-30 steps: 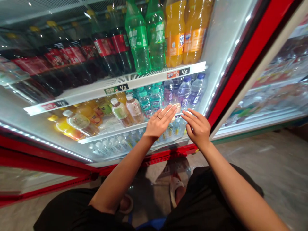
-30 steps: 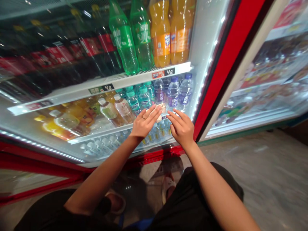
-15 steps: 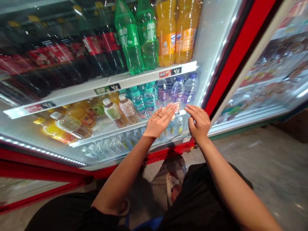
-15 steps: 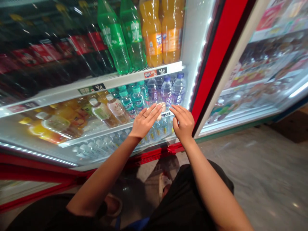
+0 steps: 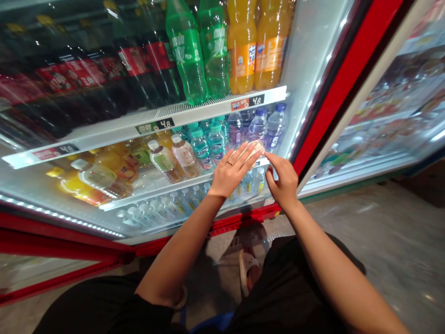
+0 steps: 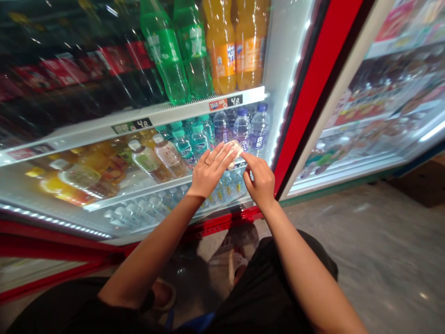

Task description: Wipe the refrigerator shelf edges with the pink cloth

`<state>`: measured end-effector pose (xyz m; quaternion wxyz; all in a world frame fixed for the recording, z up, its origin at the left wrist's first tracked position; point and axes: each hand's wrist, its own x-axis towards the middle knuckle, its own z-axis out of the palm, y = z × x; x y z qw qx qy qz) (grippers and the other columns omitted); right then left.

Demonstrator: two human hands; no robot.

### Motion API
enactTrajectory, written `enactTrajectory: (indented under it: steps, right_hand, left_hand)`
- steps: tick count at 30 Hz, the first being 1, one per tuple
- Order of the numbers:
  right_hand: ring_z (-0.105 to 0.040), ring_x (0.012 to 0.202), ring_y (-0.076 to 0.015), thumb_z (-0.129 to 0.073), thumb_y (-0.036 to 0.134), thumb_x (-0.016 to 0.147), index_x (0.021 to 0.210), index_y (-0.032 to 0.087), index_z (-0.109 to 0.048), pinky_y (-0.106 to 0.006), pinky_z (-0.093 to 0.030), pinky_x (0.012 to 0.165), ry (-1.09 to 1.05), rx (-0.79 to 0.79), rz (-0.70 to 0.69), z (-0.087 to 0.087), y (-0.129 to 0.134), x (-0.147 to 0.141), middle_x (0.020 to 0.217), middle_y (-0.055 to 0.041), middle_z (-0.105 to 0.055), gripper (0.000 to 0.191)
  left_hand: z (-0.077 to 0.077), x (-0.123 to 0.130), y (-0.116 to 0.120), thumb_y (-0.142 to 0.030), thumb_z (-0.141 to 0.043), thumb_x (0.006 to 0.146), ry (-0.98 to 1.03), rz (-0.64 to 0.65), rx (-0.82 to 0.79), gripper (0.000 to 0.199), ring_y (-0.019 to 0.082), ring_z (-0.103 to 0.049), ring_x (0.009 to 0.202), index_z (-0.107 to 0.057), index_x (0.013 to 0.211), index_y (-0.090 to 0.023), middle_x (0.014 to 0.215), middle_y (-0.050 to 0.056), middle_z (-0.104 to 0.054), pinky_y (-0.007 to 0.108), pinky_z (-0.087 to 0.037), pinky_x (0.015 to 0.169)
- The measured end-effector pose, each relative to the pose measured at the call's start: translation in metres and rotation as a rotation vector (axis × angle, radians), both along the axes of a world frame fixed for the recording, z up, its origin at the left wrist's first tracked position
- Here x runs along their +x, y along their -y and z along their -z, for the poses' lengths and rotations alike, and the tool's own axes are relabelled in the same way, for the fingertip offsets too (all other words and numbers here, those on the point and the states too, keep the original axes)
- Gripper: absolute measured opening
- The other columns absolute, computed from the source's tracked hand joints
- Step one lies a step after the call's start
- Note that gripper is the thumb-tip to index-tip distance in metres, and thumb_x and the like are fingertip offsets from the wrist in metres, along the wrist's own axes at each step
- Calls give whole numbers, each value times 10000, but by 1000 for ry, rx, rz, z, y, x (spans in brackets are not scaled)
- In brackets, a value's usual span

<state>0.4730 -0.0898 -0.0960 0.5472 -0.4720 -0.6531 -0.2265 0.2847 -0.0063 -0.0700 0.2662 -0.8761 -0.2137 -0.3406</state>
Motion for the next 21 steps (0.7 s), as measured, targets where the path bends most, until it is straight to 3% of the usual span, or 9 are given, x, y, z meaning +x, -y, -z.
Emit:
enactTrajectory:
  steps: [4,9,12,18,21]
  right_hand:
    - [-756,1156,-262,-612,172,1012,1629,301,-474,-424,-687,924,-125,-39,-103,13,-6,-19,1383,-129,-724,644]
    - [-676,1310,-308,-604,245,1034,1525,310,-567,-505,-615,1093,-135,-114,-101,20,-15,-33,1395,-138,-670,497]
    - [-661,1311,-311,-611,236,1022,1507,298,-553,-507,-612,1091,-135,-98,-90,18,-22,-36,1380,-144,-647,493]
    - [-659,1230,-283,-656,257,969,1434,269,-522,-468,-628,989,-167,-36,-46,19,-33,-39,1336,-132,-630,484]
    - [-678,1061,-246,-632,243,976,1331,278,-588,-431,-619,911,-187,-66,-73,21,-34,-39,1158,-72,-666,359]
  left_hand:
    - [7,1,-5,-46,-446,1051,47,4,11,781,180,-296,1650,-193,1758,-262,1742,54,-427,401,-290,1396]
    - [14,2,-11,-58,-476,1041,50,3,44,793,184,-255,1659,-181,1759,-221,1735,92,-435,398,-180,1419]
    - [12,0,-11,-37,-474,1026,19,2,99,787,173,-257,1661,-229,1750,-226,1741,78,-432,394,-134,1424]
    - [8,-12,-13,-85,-500,1039,-160,46,115,790,187,-202,1692,-204,1757,-230,1805,54,-308,405,-206,1412]
    - [8,-22,-14,-87,-521,1031,-238,62,104,830,171,-170,1695,-157,1763,-235,1800,41,-320,393,-220,1409]
